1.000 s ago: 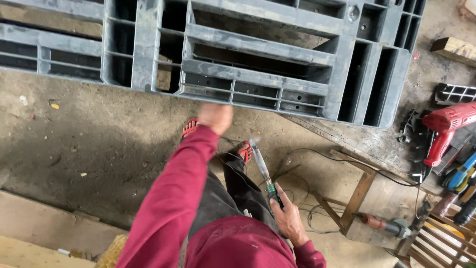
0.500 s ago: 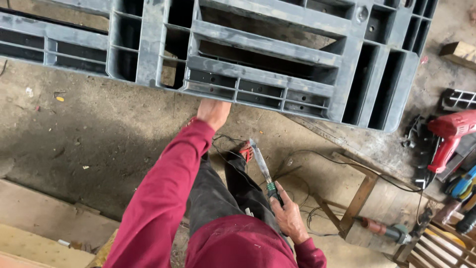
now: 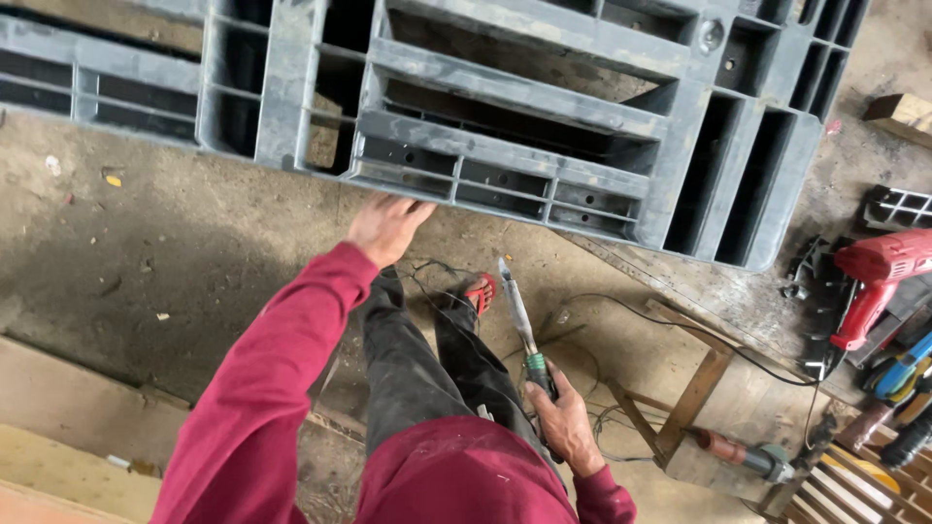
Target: The person uses a red heat gun to apply heat to a gray plastic crate, then uses a soldering iron to work on the heated areas. The person moves along the crate, applying heat and soldering to different sections.
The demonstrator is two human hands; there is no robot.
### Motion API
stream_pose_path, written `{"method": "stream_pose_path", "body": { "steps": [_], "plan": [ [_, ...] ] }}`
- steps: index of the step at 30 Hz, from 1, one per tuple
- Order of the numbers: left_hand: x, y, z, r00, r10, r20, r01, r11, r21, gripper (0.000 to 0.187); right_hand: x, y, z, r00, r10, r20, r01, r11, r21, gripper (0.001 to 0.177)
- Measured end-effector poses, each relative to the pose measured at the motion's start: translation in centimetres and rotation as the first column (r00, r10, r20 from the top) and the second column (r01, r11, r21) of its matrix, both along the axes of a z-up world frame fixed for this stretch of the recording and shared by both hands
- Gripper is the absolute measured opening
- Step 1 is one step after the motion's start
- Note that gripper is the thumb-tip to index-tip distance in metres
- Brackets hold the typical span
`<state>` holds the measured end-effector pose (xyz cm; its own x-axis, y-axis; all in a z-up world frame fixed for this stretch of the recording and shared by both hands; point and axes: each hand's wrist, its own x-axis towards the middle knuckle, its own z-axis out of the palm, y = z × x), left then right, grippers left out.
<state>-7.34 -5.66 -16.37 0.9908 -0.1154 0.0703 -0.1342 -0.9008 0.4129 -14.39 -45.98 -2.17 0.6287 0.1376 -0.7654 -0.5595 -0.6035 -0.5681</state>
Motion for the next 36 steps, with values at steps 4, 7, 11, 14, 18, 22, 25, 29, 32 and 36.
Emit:
{"method": "stream_pose_path", "body": {
  "steps": [4, 7, 11, 14, 18, 22, 25, 29, 32, 36],
  "plan": [
    [-4.2, -1.5, 2.9, 0.966, 0.217, -0.138, -0.243, 0.948, -0.207, 0.022, 0.6, -0.1, 1.4, 0.985, -0.048, -0.163, 0.018, 0.983, -0.183, 0.053],
    [-5.2, -5.2, 3.0, 0.692, 0.505, -0.516, -0.686, 0.24, -0.686, 0.018, 0.6, 0.0, 1.2, 0.998, 0.036, 0.046, -0.035, 0.999, -0.037, 0.051],
    [-3.1, -8.4, 3.3, 0.681, 0.485, -0.549, -0.424, -0.35, -0.835, 0.037, 0.3, 0.0, 0.0, 0.976, -0.155, -0.154, 0.152, 0.988, -0.032, 0.052],
    [-0.7, -8.9, 5.2, 0.869, 0.415, 0.268, -0.414, 0.908, -0.063, 0.049, 0.0, -0.2, -0.3, 0.989, -0.114, -0.099, 0.117, 0.993, 0.022, 0.051],
    [1.2, -10.1, 5.4, 0.758, 0.621, 0.2, -0.508, 0.754, -0.417, 0.035, 0.6, 0.3, 0.7, 0.974, -0.148, -0.173, 0.146, 0.989, -0.024, 0.052],
    [0.7, -10.6, 1.6, 0.753, 0.658, -0.008, -0.4, 0.448, -0.8, 0.031, 0.6, 1.1, 1.5, 0.971, -0.175, -0.163, 0.169, 0.984, -0.048, 0.056],
    [1.0, -10.4, -2.6, 0.68, 0.556, -0.478, -0.221, -0.466, -0.857, 0.02, -0.1, 1.7, 1.7, 0.974, -0.187, -0.131, 0.189, 0.982, 0.009, 0.057],
    [0.7, -8.0, -4.7, 0.663, 0.327, -0.674, -0.42, -0.582, -0.696, 0.016, -0.9, 4.2, 2.9, 0.991, -0.135, 0.024, 0.132, 0.988, 0.08, 0.056],
    [0.1, -6.5, -3.6, 0.469, 0.411, -0.782, -0.644, -0.447, -0.621, 0.033, -0.2, 7.3, 5.3, 0.996, -0.026, 0.084, 0.029, 0.999, -0.032, 0.057],
    [-4.5, -2.7, 5.9, 0.907, 0.368, -0.203, -0.417, 0.734, -0.536, 0.02, -0.5, 12.9, 7.7, 0.981, -0.024, 0.194, 0.035, 0.998, -0.056, 0.059]
  ]
}}
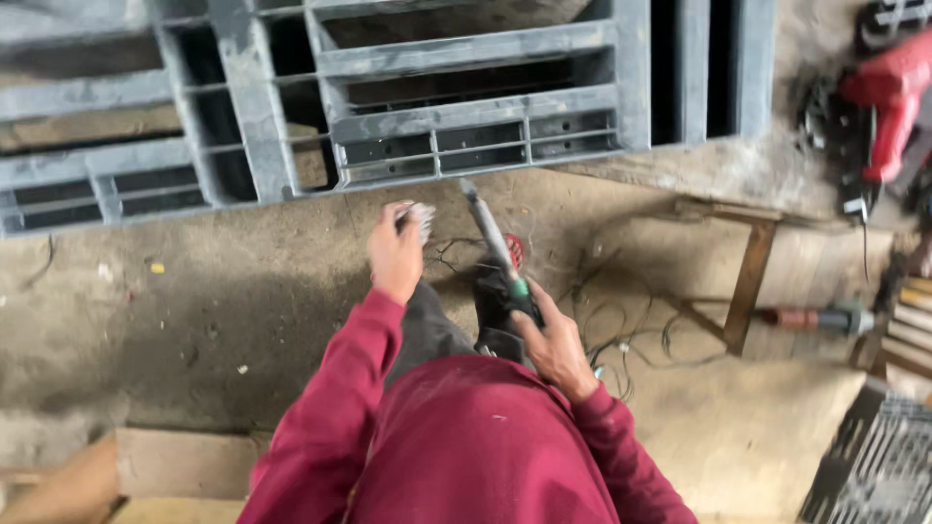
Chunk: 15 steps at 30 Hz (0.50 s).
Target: The person uses a red heat gun to apply heat to a gray plastic crate, then uses a soldering iron to work on the heated areas. The person moves along the crate, applying heat and soldering to different sections.
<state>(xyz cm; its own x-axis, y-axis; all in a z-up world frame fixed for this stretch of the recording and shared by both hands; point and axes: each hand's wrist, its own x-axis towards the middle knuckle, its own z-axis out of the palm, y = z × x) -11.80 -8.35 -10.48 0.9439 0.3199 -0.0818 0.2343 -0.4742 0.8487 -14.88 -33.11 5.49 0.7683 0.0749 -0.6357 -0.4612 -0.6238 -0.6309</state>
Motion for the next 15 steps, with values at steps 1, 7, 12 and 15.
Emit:
{"method": "stream_pose_path", "body": {
  "steps": [1, 7, 12, 15],
  "plan": [
    [-0.4, 0.1, 3.5, 0.98, 0.186, -0.069, -0.195, 0.839, -0.509, 0.02, 0.0, 1.1, 0.2, 0.999, -0.01, 0.036, 0.01, 1.0, -0.006, 0.06],
    [3.7, 6.1, 16.0, 0.954, -0.099, 0.284, 0.095, 0.995, 0.025, 0.022, -0.9, 6.3, -0.2, 0.984, -0.117, 0.135, 0.105, 0.99, 0.09, 0.059],
    [9.3, 8.4, 15.2, 0.855, -0.332, 0.399, 0.253, 0.938, 0.238, 0.022, -1.5, 8.7, 0.4, 0.975, -0.116, 0.19, 0.102, 0.991, 0.083, 0.057],
    [11.0, 8.3, 13.8, 0.864, -0.35, 0.363, 0.264, 0.927, 0.267, 0.022, -1.7, 9.8, 1.1, 0.973, -0.088, 0.211, 0.073, 0.994, 0.078, 0.056]
  ]
}}
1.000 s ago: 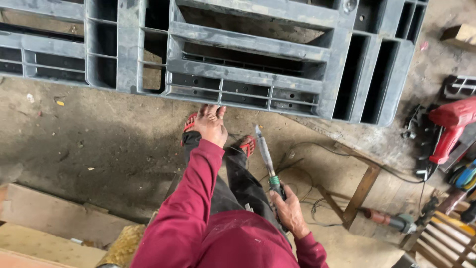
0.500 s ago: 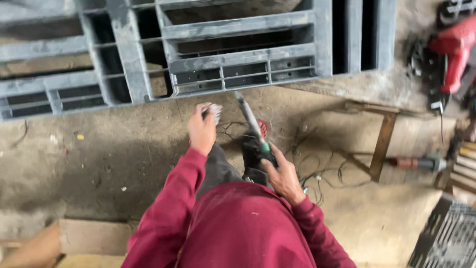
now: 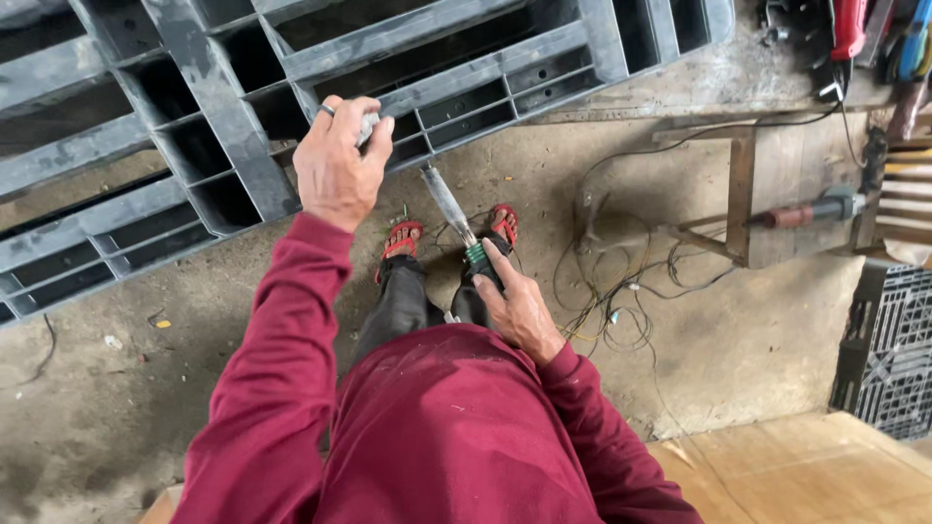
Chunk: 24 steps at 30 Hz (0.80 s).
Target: The person uses a red heat gun to apply heat to a gray plastic crate, then uses a soldering iron to work on the heated areas. The person moves along the crate, applying heat and soldering to different sections.
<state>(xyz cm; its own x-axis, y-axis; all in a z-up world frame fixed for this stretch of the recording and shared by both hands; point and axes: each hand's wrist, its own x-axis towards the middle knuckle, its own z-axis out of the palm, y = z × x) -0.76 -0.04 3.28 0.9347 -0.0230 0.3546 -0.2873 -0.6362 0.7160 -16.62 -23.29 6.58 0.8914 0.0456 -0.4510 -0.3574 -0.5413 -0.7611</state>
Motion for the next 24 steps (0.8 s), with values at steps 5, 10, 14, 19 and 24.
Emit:
{"method": "stream_pose_path", "body": {
  "steps": [5, 10, 14, 19, 24],
  "plan": [
    [-0.3, 0.2, -1.1, 1.0, 0.014, -0.02, -0.016, 0.996, -0.092, 0.02, -0.2, 1.8, 0.4, 0.998, -0.028, -0.062, 0.024, 0.998, -0.056, 0.059],
    [-0.4, 0.2, -1.3, 1.0, -0.003, 0.0, 0.003, 0.998, -0.057, 0.019, -1.3, 2.0, 0.2, 0.999, 0.031, -0.013, -0.031, 0.998, -0.053, 0.06],
    [-0.1, -0.1, -1.2, 1.0, 0.01, 0.029, -0.009, 1.0, -0.03, 0.02, -1.4, 2.0, -0.6, 0.996, 0.051, 0.073, -0.041, 0.99, -0.137, 0.06],
    [-0.2, -0.2, -1.1, 1.0, -0.002, -0.012, 0.002, 1.0, -0.011, 0.018, -1.1, 1.4, -1.0, 0.989, 0.039, 0.145, -0.017, 0.989, -0.146, 0.06],
    [-0.3, -0.3, -0.8, 1.0, 0.004, 0.007, -0.004, 1.0, -0.01, 0.018, -1.3, 1.4, -0.4, 0.997, 0.058, 0.044, -0.052, 0.989, -0.141, 0.062]
  ]
}}
